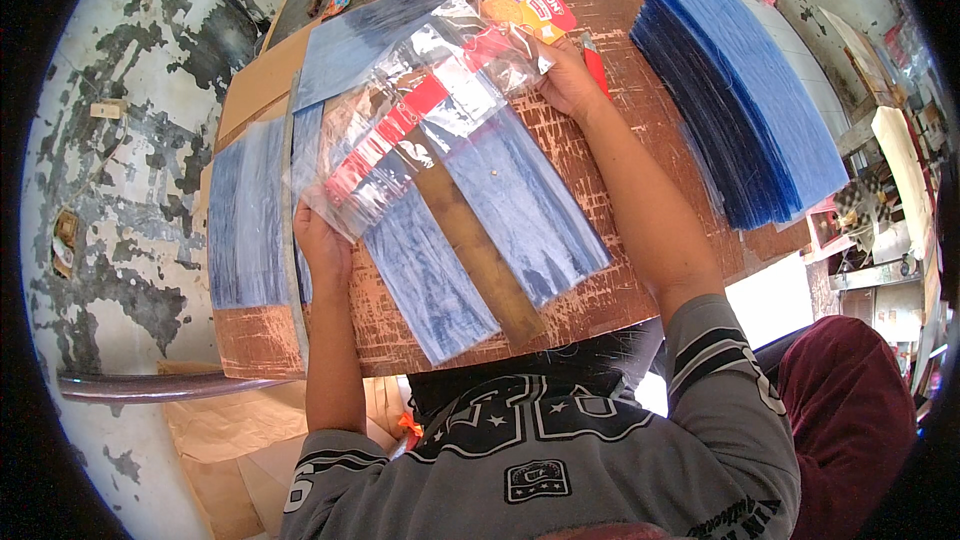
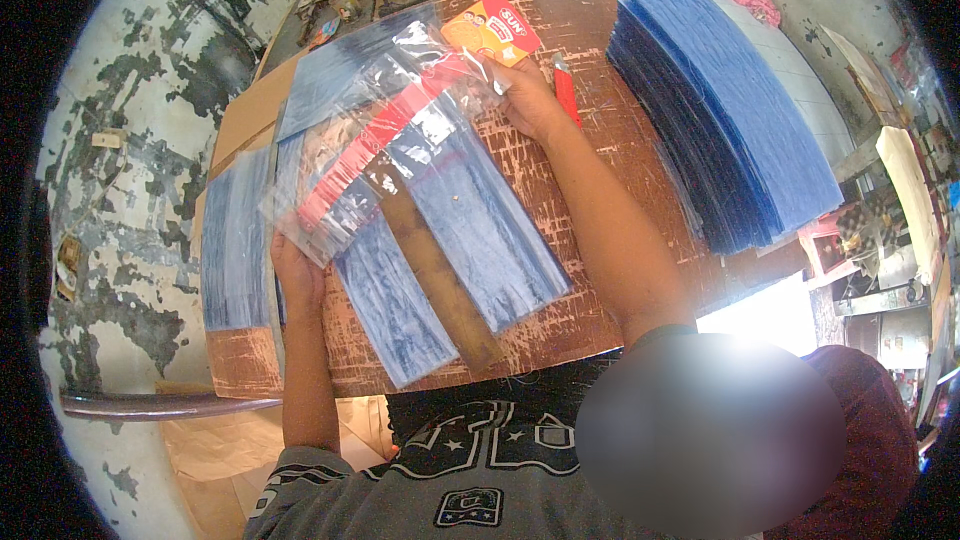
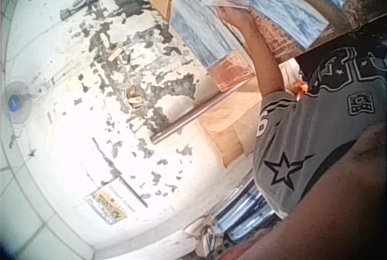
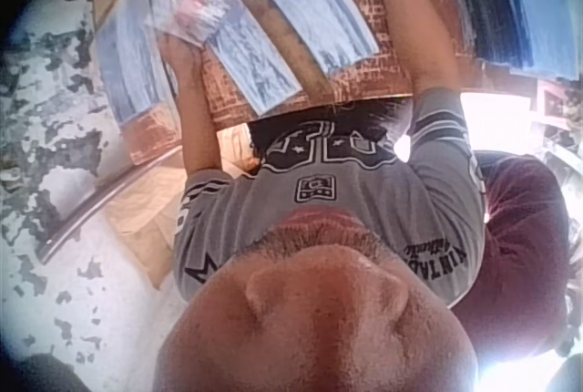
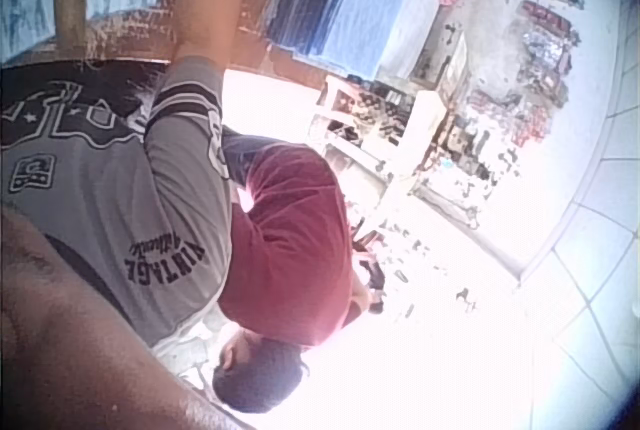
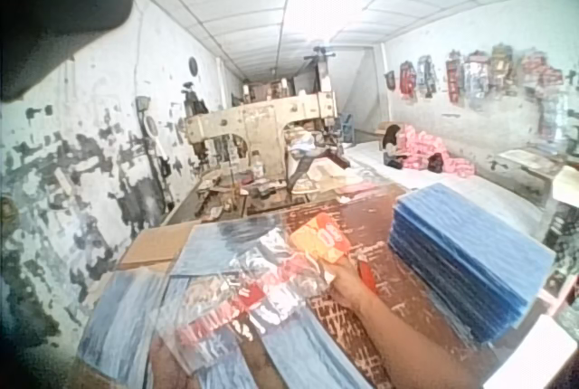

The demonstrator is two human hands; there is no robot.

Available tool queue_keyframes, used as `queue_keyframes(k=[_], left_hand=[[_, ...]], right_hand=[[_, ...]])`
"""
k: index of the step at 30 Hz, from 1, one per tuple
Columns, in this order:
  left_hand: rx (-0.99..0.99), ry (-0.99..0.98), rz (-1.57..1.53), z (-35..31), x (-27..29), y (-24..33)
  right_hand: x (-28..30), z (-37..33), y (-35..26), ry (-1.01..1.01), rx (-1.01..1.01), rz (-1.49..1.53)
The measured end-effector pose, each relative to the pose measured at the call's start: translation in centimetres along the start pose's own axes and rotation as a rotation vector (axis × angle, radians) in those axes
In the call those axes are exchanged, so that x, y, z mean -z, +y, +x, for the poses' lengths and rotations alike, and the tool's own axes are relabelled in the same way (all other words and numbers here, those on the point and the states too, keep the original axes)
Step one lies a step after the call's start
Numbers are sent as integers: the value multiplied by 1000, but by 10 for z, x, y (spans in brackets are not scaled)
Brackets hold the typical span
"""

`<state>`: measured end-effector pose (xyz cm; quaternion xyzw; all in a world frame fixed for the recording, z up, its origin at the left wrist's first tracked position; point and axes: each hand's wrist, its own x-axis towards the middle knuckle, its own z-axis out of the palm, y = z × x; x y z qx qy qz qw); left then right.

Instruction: The person removes a red plastic scoop from a clear plastic bag, inspects it, and places it back into the bag. They then use a red utility knife to cut a stack of blue plastic sheets on the table.

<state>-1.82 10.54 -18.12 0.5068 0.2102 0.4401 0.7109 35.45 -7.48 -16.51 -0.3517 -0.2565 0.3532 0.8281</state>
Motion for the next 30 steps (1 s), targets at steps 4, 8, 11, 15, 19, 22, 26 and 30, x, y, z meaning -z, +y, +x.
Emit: queue_keyframes(k=[4,8,11,15,19,22,26,30], left_hand=[[-3,-9,-10,-1,-2,1],[-16,-2,-1,0,-2,0],[-13,-7,-7,1,-1,-1],[-6,-6,4,4,6,-4],[-16,-30,-10,4,10,-6],[-12,0,-10,3,4,-5],[-9,-2,8,4,9,-6],[-12,8,15,5,7,-8]], right_hand=[[-2,-1,1,7,4,13],[-2,-2,0,-33,15,-2],[0,0,1,-25,15,-7],[2,0,3,-34,7,-5],[1,0,4,0,13,-8],[0,0,3,-8,14,-8],[-3,-1,2,5,26,-23],[-5,-1,3,22,26,-29]])
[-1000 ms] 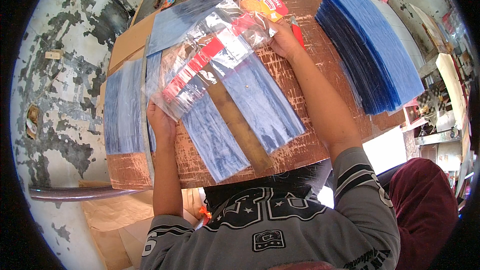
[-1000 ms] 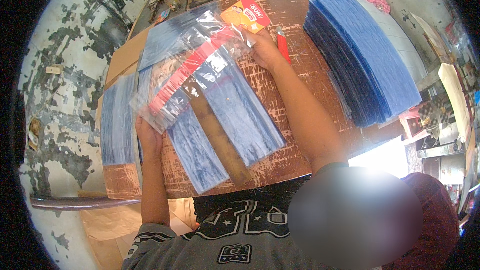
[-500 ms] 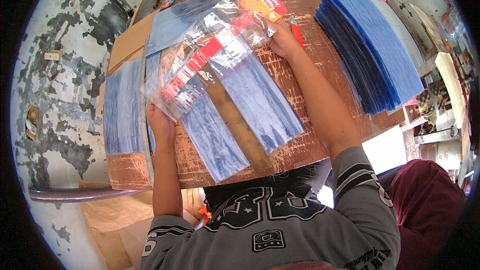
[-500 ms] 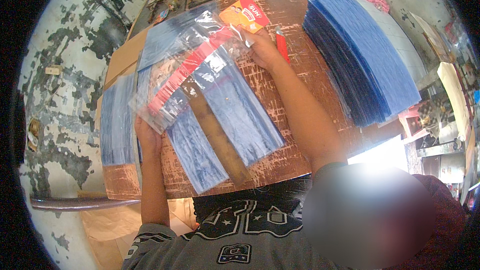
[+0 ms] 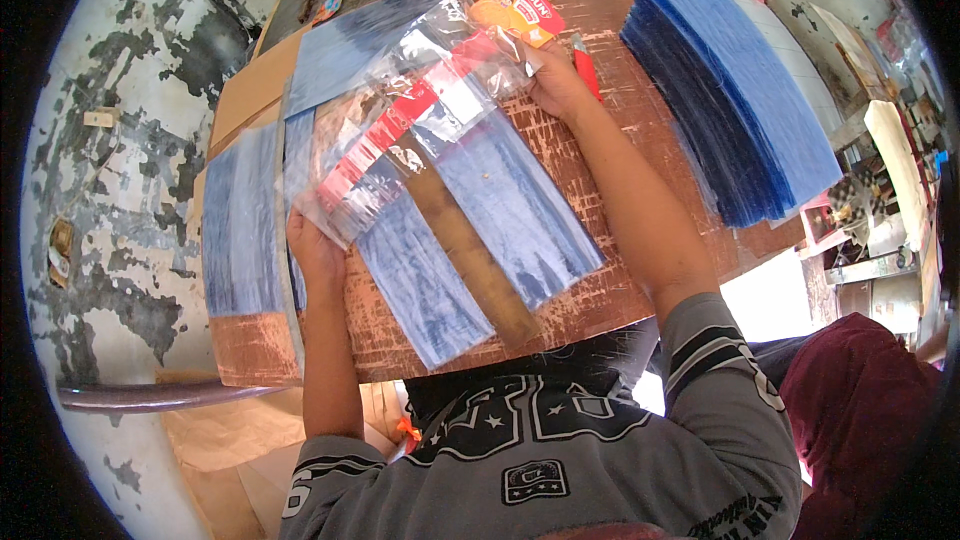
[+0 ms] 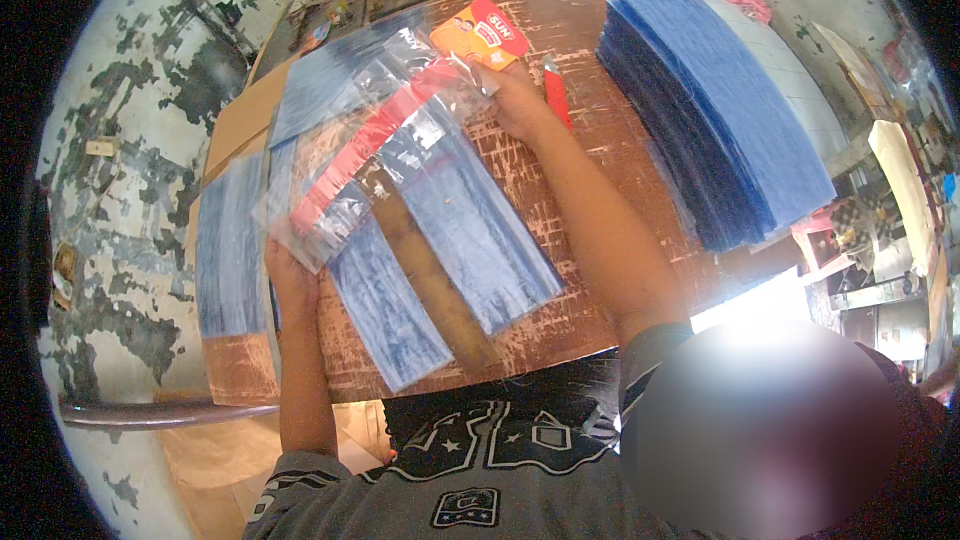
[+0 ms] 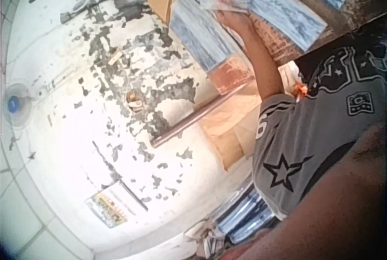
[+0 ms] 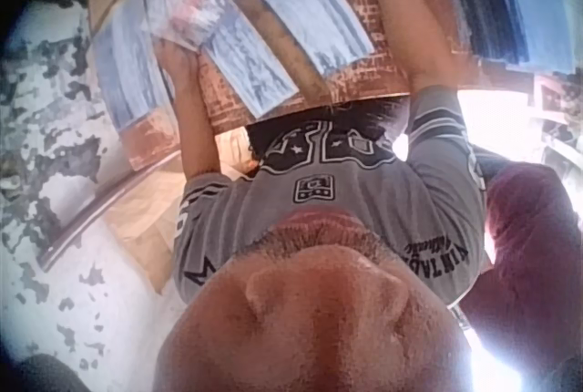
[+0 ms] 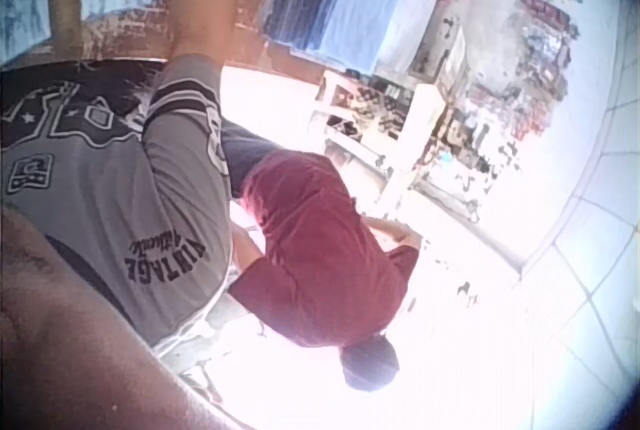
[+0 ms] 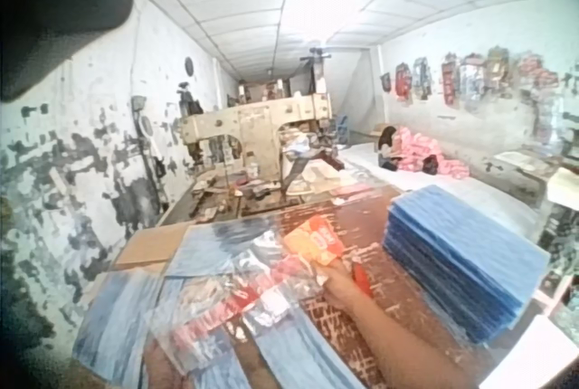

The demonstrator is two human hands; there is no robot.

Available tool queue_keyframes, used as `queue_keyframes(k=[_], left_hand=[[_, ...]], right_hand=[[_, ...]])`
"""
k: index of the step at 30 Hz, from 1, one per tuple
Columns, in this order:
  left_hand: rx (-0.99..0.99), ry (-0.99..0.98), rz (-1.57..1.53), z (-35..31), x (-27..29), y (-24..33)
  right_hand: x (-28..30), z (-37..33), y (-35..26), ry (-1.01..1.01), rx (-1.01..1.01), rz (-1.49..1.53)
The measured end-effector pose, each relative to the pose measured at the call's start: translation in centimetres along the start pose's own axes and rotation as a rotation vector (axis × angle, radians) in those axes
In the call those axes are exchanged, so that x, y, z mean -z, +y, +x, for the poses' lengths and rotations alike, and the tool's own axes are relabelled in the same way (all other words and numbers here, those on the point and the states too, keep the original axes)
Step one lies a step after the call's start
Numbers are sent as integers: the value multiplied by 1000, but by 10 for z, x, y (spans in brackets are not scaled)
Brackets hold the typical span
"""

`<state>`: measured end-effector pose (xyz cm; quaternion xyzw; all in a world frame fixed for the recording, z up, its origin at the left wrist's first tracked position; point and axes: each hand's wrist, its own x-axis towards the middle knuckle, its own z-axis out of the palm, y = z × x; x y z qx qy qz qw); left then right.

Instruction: The person removes a red plastic scoop from a clear plastic bag, inspects it, and places it back into the bag. They then use a red utility knife to cut a stack of blue plastic sheets on the table.

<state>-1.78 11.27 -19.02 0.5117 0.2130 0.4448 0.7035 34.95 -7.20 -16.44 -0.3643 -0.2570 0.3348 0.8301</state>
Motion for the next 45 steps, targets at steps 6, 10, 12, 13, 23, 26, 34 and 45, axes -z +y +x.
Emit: queue_keyframes(k=[6,10,12,13,23,26,34,45], left_hand=[[9,15,-10,-5,-13,11],[7,7,-9,-8,-19,14],[18,19,-31,-8,-21,14],[19,26,-26,-8,-20,14],[9,25,-12,-4,-15,9],[5,1,-1,-1,-6,5],[3,8,-14,-4,-11,8],[22,0,-25,-4,-8,9]], right_hand=[[3,2,3,-18,-14,-10],[3,4,5,-14,-16,9],[5,5,6,-4,-32,22],[8,6,6,9,-64,10],[5,2,0,-11,-91,1],[0,1,0,-4,-87,14],[2,1,1,-46,-76,-14],[-2,0,0,-7,-44,1]])
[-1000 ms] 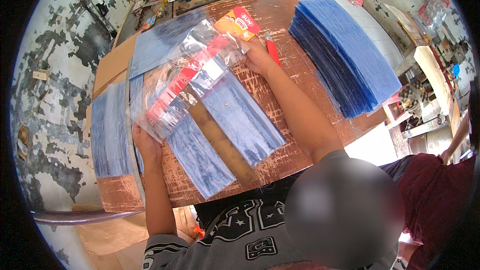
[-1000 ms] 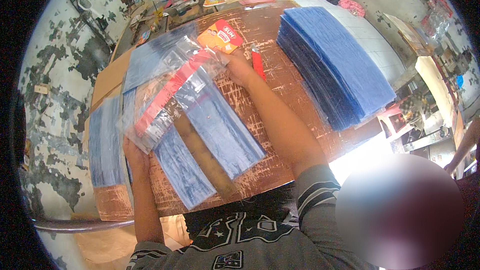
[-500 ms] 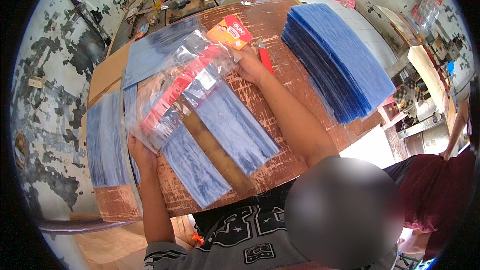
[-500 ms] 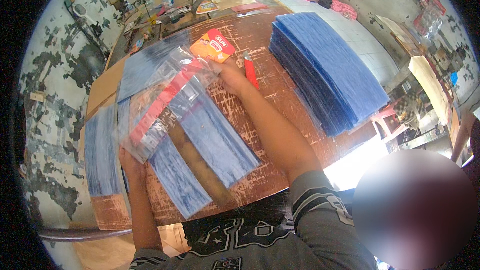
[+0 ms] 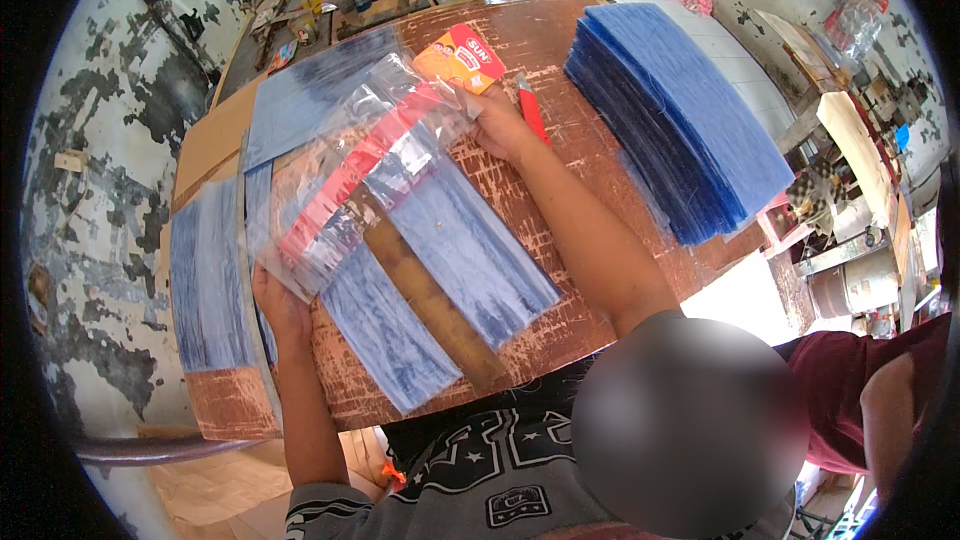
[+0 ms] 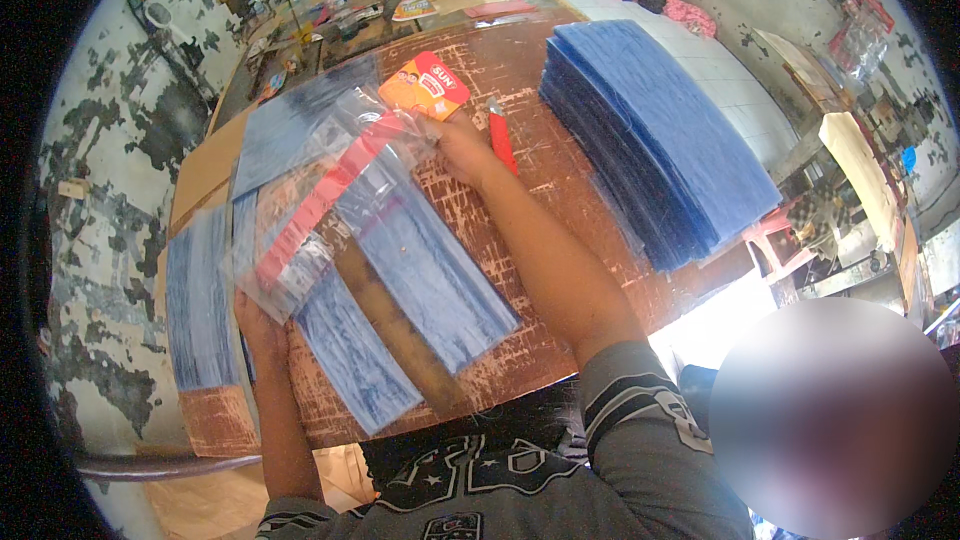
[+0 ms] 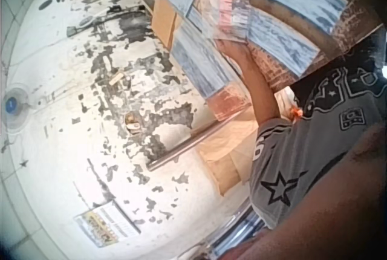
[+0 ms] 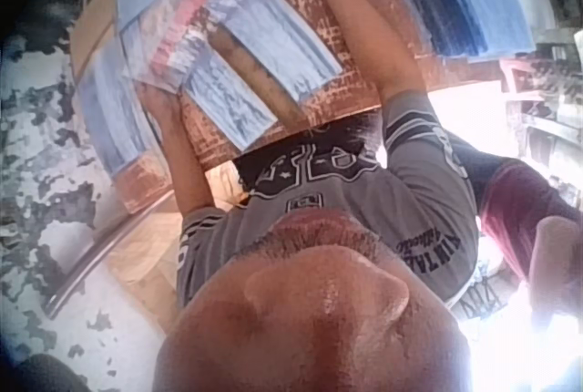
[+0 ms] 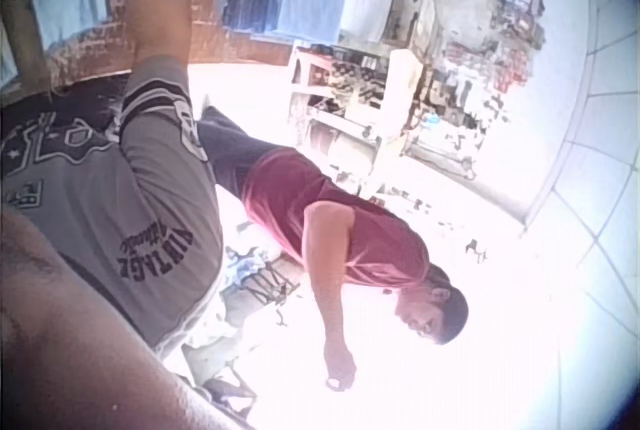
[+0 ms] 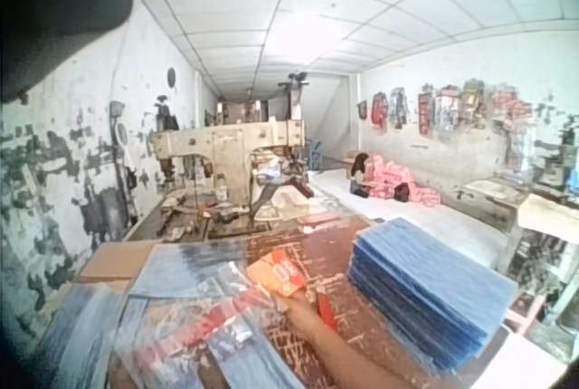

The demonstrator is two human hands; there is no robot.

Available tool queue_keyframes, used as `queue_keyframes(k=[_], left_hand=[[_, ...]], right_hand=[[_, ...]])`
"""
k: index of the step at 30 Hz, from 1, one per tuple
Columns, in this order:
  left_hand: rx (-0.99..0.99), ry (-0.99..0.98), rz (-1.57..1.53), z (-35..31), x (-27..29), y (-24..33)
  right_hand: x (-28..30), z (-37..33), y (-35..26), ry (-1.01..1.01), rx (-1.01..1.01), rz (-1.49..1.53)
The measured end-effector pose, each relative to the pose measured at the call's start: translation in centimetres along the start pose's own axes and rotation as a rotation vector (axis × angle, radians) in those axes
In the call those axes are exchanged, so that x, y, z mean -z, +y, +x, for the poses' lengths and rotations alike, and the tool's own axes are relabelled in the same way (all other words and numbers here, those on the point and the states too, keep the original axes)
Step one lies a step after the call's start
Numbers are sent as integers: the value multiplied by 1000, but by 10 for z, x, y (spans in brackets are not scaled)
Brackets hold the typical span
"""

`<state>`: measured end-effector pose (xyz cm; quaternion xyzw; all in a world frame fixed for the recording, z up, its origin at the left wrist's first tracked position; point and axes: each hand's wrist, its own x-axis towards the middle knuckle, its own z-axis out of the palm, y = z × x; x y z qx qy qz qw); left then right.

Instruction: The person removes a red plastic scoop from a clear plastic bag, inspects it, and places it back into the bag. They then use a red utility knife to cut a stack of blue plastic sheets on the table.

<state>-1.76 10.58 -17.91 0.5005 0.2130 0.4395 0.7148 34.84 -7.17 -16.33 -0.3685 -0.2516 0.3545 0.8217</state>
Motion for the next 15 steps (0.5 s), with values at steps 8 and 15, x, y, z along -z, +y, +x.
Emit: queue_keyframes(k=[8,15], left_hand=[[3,-27,-3,4,6,-6],[-13,-4,-3,2,4,-4]], right_hand=[[4,1,0,35,-46,0],[-5,0,-2,3,-7,17]])
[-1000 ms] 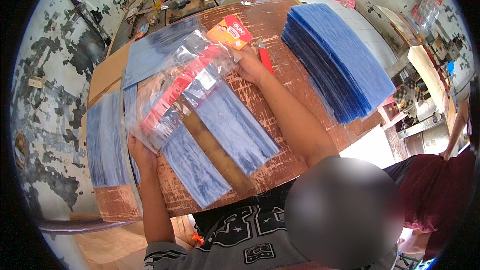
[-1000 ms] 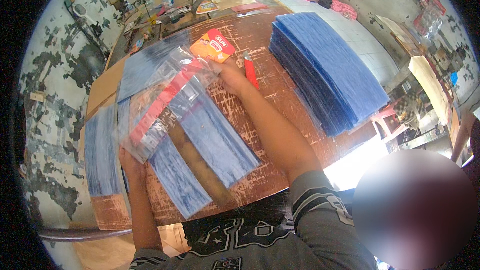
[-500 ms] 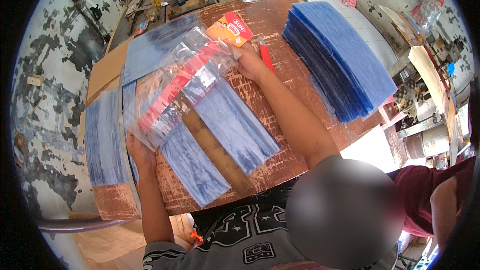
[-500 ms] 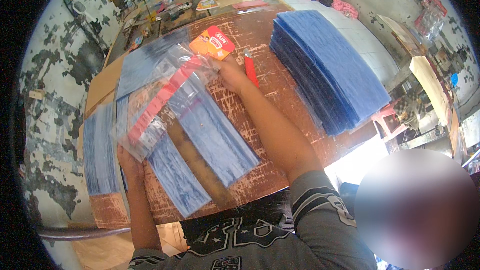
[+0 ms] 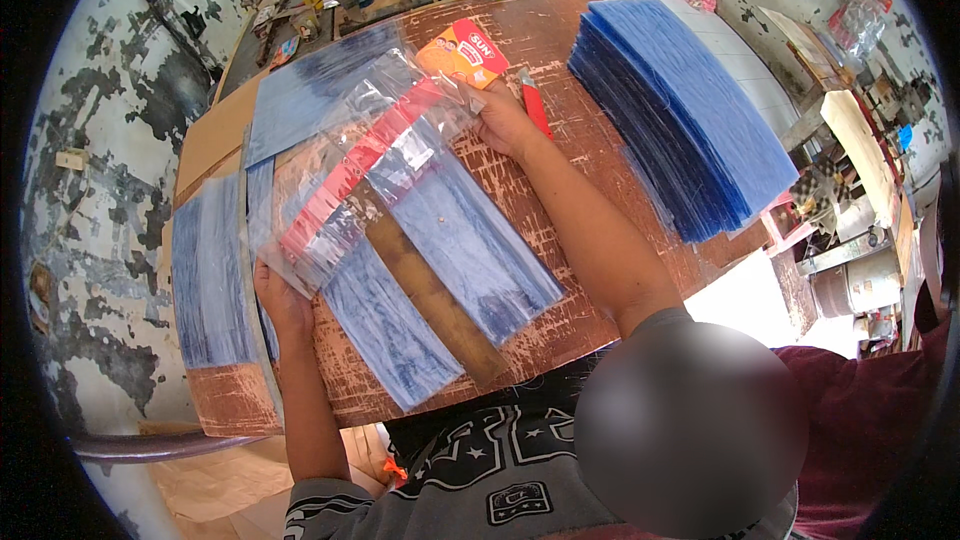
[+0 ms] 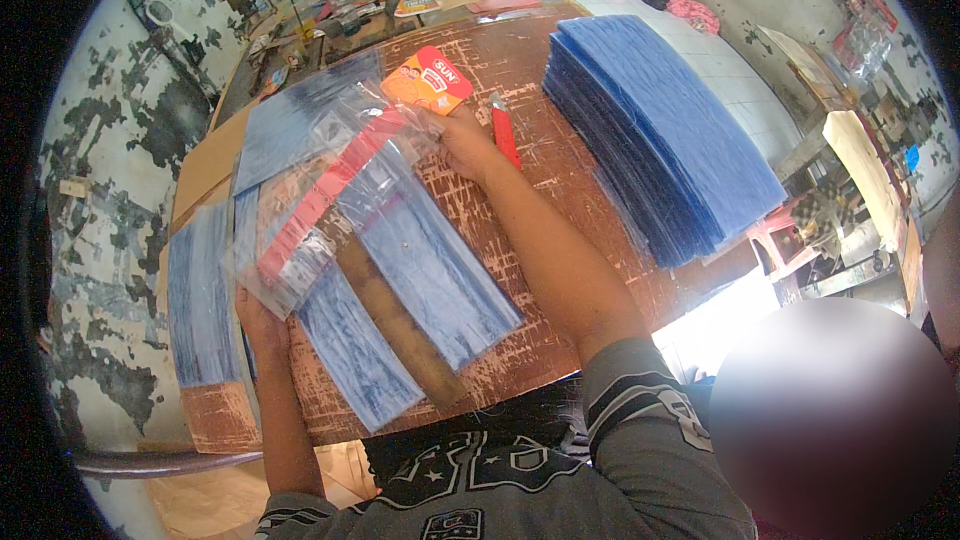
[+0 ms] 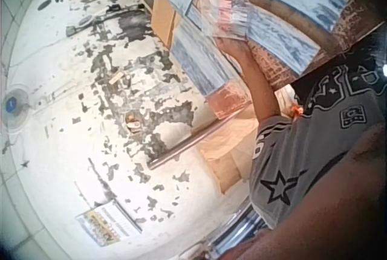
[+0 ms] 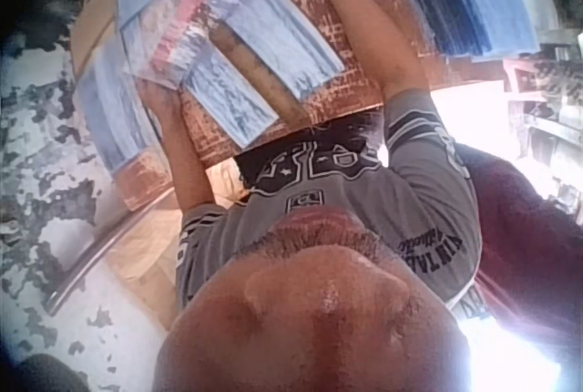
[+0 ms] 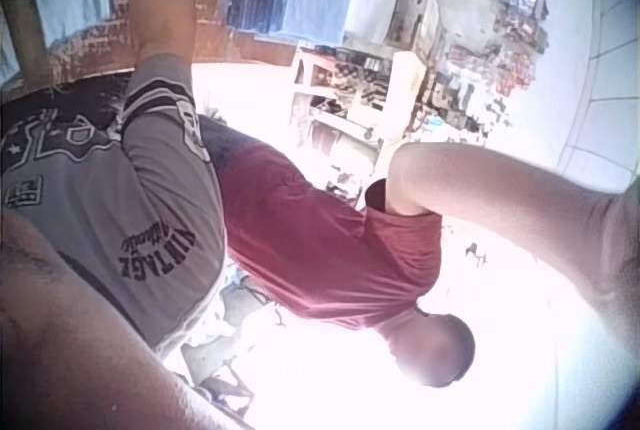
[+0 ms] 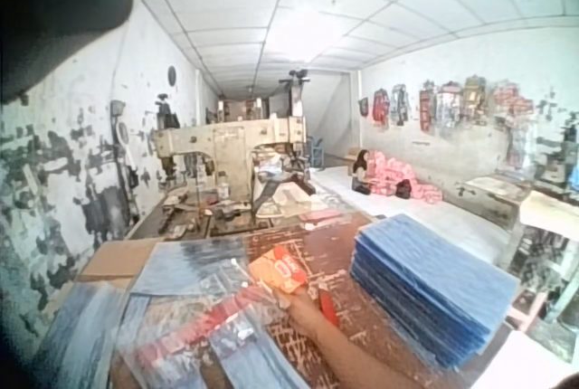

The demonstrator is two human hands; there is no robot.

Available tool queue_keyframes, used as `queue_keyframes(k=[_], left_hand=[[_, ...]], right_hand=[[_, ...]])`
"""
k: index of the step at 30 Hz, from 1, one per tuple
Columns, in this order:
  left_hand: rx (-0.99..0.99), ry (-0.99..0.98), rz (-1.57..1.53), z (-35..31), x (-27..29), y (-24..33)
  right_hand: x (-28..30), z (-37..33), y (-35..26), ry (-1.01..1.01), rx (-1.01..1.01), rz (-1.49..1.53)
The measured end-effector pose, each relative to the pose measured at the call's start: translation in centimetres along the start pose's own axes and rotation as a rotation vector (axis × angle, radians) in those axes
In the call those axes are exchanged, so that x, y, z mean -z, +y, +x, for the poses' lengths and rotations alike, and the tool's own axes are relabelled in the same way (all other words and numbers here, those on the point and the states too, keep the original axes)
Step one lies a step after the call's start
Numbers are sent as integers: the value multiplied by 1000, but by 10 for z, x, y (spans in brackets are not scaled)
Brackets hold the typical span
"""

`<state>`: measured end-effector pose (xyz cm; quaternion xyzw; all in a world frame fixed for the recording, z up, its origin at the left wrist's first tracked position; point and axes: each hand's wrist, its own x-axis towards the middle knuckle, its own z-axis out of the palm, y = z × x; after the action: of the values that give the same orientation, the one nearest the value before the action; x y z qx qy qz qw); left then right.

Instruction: The person removes a red plastic scoop from a clear plastic bag, inspects it, and places it back into the bag. They then use a red utility knife to cut a stack of blue plastic sheets on the table.

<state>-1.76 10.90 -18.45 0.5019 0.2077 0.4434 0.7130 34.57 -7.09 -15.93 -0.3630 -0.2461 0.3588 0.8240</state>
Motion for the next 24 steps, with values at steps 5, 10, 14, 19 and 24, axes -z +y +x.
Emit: queue_keyframes(k=[5,10,14,19,24], left_hand=[[-6,-10,19,1,4,-1],[7,-4,18,2,5,-2],[8,20,24,1,3,0],[19,21,5,0,-3,2],[18,1,42,0,3,2]], right_hand=[[-1,-2,-3,12,-12,-30],[2,1,1,19,-7,-32],[-3,-2,-2,54,-39,-73],[5,2,4,30,0,-19],[3,1,1,18,-31,-30]])
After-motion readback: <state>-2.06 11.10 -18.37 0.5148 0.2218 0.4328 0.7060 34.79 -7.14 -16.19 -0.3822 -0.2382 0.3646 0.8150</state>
